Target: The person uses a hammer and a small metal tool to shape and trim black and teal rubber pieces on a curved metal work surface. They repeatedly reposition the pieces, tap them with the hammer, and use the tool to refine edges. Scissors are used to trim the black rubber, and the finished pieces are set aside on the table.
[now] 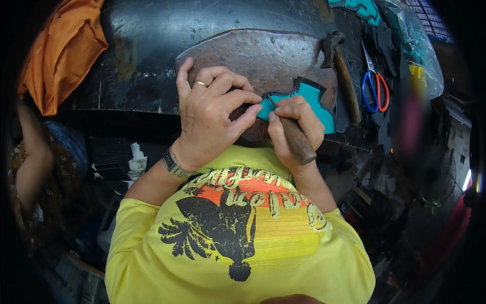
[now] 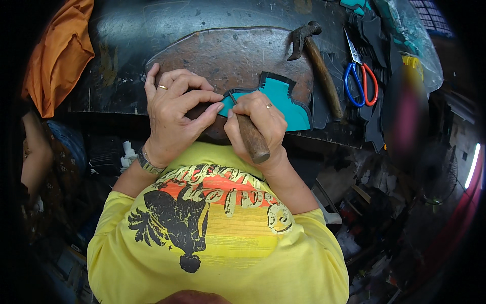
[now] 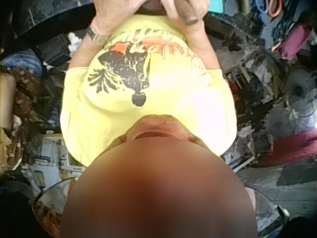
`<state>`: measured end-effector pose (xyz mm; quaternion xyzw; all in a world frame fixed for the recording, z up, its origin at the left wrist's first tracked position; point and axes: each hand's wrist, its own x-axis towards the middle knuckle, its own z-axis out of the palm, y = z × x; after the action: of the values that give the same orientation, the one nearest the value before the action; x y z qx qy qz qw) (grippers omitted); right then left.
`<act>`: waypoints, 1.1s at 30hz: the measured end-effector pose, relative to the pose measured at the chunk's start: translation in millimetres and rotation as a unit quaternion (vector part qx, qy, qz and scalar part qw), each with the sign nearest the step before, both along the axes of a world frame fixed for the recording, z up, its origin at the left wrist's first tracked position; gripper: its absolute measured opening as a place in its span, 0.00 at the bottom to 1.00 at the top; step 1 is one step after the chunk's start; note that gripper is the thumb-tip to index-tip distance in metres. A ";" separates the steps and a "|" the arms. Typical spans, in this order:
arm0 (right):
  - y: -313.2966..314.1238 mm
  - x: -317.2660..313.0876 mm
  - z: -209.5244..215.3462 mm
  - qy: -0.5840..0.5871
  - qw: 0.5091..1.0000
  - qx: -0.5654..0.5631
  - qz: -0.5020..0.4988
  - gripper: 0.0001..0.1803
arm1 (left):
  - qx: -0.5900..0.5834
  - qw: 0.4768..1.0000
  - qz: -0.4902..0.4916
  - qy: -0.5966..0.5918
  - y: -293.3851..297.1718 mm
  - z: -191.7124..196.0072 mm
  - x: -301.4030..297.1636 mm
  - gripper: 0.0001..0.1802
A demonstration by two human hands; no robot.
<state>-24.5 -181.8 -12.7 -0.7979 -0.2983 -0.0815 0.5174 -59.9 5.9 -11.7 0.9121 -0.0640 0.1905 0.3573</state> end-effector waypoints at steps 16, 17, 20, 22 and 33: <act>-7.7 3.8 0.8 0.089 0.991 0.099 0.011 0.10 | 0.002 0.999 -0.016 -0.047 -1.8 -6.7 0.7 0.06; -7.3 3.7 0.9 0.088 0.991 0.097 0.015 0.10 | 0.000 0.999 -0.018 -0.046 -1.8 -6.3 0.6 0.07; -6.0 3.3 1.4 0.077 0.994 0.080 0.012 0.10 | -0.002 0.999 -0.021 -0.044 -1.1 -5.3 1.2 0.09; -5.4 3.4 1.8 0.066 0.995 0.071 0.010 0.10 | -0.002 0.999 -0.022 -0.040 -1.2 -4.9 1.5 0.09; 1.0 3.6 3.4 0.014 1.000 0.024 0.006 0.11 | -0.011 0.999 -0.017 -0.032 0.3 -6.2 0.5 0.09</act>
<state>-20.9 -180.7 -9.3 -0.7846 -0.2932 -0.0743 0.5412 -59.4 6.2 -17.9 0.9004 -0.0891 0.2137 0.3684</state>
